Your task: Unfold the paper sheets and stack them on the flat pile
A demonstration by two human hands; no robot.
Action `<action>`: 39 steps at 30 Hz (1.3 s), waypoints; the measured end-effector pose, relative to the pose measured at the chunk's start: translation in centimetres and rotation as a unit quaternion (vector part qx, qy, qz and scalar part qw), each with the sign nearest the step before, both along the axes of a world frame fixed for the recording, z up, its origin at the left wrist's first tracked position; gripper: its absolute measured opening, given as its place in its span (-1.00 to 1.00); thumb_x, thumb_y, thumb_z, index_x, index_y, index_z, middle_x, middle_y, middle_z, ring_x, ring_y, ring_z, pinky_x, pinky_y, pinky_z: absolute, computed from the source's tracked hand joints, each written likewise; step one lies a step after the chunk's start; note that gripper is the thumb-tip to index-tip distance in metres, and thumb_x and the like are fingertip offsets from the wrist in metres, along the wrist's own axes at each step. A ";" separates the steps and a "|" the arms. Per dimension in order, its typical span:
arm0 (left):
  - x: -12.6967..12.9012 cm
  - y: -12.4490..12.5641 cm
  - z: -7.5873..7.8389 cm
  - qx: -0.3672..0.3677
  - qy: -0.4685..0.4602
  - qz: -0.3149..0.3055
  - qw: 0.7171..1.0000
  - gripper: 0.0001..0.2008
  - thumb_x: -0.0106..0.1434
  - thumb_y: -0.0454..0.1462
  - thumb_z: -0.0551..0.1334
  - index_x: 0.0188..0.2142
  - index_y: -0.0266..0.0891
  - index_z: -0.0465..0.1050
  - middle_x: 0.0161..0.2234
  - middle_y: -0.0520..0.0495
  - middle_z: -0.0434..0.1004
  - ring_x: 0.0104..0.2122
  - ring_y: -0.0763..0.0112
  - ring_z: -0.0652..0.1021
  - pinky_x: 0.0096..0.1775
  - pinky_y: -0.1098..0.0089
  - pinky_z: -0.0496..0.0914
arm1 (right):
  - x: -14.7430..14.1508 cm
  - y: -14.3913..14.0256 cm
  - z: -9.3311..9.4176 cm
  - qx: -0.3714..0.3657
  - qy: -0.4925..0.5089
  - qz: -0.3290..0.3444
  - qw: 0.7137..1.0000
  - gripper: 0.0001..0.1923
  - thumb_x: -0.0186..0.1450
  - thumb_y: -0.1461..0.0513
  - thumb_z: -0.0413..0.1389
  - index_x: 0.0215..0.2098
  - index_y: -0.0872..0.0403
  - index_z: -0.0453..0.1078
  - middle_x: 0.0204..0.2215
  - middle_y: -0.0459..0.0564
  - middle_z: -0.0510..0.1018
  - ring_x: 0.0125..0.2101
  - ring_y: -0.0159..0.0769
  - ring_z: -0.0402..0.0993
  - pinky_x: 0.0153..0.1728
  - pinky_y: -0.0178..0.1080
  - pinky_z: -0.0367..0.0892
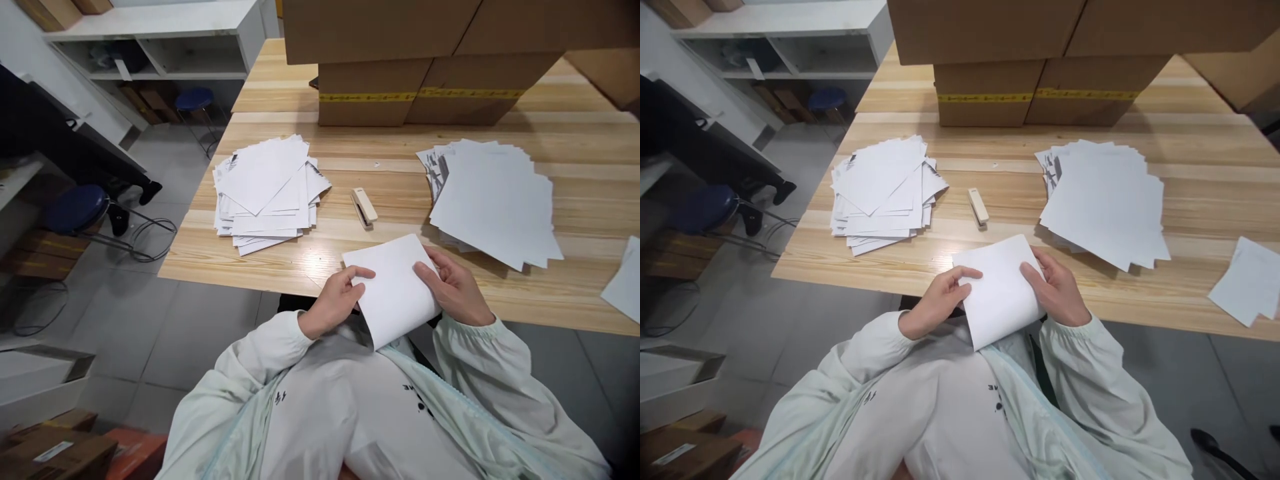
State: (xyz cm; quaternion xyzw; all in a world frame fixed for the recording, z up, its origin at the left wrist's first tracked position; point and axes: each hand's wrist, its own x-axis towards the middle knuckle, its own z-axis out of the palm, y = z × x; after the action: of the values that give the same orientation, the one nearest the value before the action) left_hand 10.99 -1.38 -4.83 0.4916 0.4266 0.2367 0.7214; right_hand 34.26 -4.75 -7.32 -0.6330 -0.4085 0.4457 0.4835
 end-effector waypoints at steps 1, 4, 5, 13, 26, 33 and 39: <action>0.6 0.5 0.2 -0.035 -0.011 0.005 0.999 -0.74 0.24 -0.38 0.15 -0.08 -0.27 0.44 -0.53 0.12 0.30 -0.56 0.54 0.39 -0.45 0.48 0.38 | 0.4 0.1 -0.4 0.007 -0.005 -0.019 1.000 -0.45 0.23 -0.02 0.27 0.13 0.01 0.44 -0.03 0.07 0.63 -0.07 -0.12 0.59 -0.11 -0.12 0.53; 2.0 2.0 0.7 -0.090 -0.013 0.034 0.995 -0.77 0.18 -0.43 0.16 -0.15 -0.25 0.40 -0.52 0.16 0.24 -0.58 0.57 0.41 -0.48 0.48 0.40 | 1.2 1.0 -1.4 0.041 -0.023 -0.052 0.998 -0.43 0.21 -0.04 0.28 0.11 0.01 0.45 0.04 0.08 0.60 -0.01 -0.08 0.58 0.01 -0.02 0.49; 2.2 2.5 0.8 -0.098 -0.011 0.041 0.994 -0.77 0.17 -0.45 0.16 -0.17 -0.26 0.40 -0.52 0.16 0.24 -0.59 0.57 0.41 -0.48 0.48 0.41 | 1.3 1.5 -1.6 0.052 -0.027 -0.054 0.997 -0.43 0.20 -0.04 0.28 0.11 0.01 0.45 0.06 0.08 0.59 0.01 -0.07 0.57 0.03 0.00 0.49; 2.5 5.0 -0.2 -0.056 -0.017 0.105 0.993 -0.74 0.12 -0.51 0.17 -0.19 -0.36 0.49 -0.62 0.19 0.21 -0.62 0.63 0.32 -0.54 0.56 0.30 | 1.2 4.8 -2.4 0.072 -0.057 -0.041 0.995 -0.40 0.22 -0.06 0.24 0.14 0.03 0.42 0.04 0.10 0.60 -0.01 -0.03 0.58 0.02 0.03 0.47; 4.3 6.4 -1.0 -0.053 0.006 0.073 0.996 -0.71 0.13 -0.51 0.14 -0.16 -0.35 0.47 -0.50 0.05 0.42 -0.55 0.56 0.44 -0.48 0.51 0.34 | 3.0 2.3 10.3 0.174 -0.644 0.005 0.745 -0.61 0.41 0.04 0.00 0.00 0.03 0.54 -0.51 -0.02 0.60 -0.59 -0.26 0.42 -0.55 -0.22 0.16; 5.1 6.7 -1.0 -0.064 -0.005 0.089 0.994 -0.69 0.10 -0.55 0.12 -0.18 -0.36 0.48 -0.55 0.08 0.39 -0.58 0.54 0.45 -0.51 0.50 0.34 | -3.4 16.9 7.6 0.289 -0.559 0.153 0.762 -0.60 0.46 0.15 -0.12 -0.04 0.13 0.51 -0.15 0.09 0.62 -0.11 -0.12 0.47 -0.09 -0.09 0.34; 5.2 6.9 -1.1 -0.083 -0.009 0.108 0.991 -0.73 0.06 -0.56 0.14 -0.26 -0.35 0.45 -0.59 0.12 0.35 -0.61 0.53 0.43 -0.53 0.48 0.36 | -6.6 20.6 -0.1 0.231 -0.546 0.236 0.770 -0.53 0.48 0.13 -0.20 0.08 0.20 0.43 0.07 0.26 0.48 0.08 0.06 0.26 0.04 0.09 0.22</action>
State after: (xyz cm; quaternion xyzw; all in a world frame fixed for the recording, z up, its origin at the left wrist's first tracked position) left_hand 16.23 5.50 -5.98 0.3786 0.4888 0.2819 0.7337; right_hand 27.64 15.85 -7.42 -0.5228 -0.8307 0.0173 0.1906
